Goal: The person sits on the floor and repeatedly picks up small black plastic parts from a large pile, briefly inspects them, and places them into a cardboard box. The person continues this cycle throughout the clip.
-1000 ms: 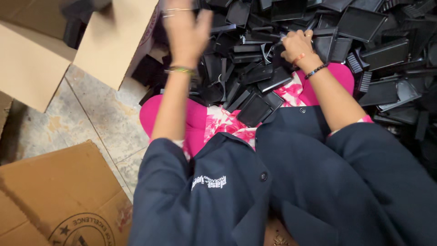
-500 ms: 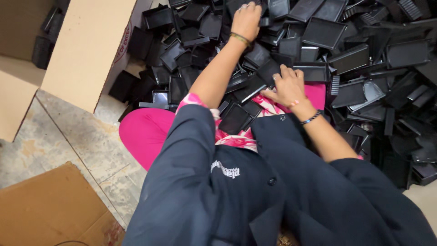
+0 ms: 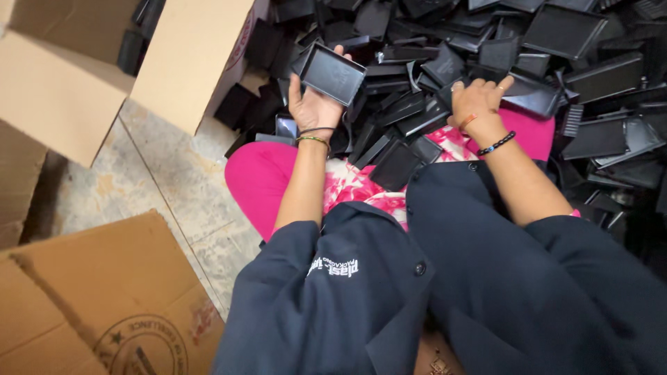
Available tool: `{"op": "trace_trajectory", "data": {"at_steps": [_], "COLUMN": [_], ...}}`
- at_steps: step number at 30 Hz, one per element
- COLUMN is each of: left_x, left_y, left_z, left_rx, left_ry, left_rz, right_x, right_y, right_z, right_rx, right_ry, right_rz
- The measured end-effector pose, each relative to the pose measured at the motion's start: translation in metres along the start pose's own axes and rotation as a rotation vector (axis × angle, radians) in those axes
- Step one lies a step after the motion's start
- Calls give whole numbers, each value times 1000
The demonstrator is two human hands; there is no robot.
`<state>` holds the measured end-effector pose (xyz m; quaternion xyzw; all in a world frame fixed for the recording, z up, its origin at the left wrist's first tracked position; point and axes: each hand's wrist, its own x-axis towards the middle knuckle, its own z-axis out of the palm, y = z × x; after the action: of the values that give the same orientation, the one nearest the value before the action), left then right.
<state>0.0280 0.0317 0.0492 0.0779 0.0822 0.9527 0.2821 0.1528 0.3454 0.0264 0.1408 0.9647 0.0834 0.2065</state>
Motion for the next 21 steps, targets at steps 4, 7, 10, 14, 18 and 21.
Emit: {"op": "trace_trajectory", "data": {"at_steps": [4, 7, 10, 14, 18, 21], "left_x": [1, 6, 5, 1, -7, -11], "left_y": [-9, -16, -25, -36, -45, -51], "left_z": [-13, -16, -11, 1, 8, 10], "left_rx": [66, 199, 244, 333, 437, 440], "left_ry": [52, 173, 331, 480, 382, 367], "left_rz": [57, 46, -66, -76, -35, -38], "right_x": [-32, -63, -79, -82, -77, -77], "right_y": [-1, -22, -66, -111, -121, -122], "right_z": [-53, -86, -99, -93, -82, -74], "right_rx": [197, 595, 1106, 1388, 1566, 1706], "right_ry": [212, 516, 538, 474, 409, 338], "right_rz": [-20, -261, -542, -521, -618, -626]}}
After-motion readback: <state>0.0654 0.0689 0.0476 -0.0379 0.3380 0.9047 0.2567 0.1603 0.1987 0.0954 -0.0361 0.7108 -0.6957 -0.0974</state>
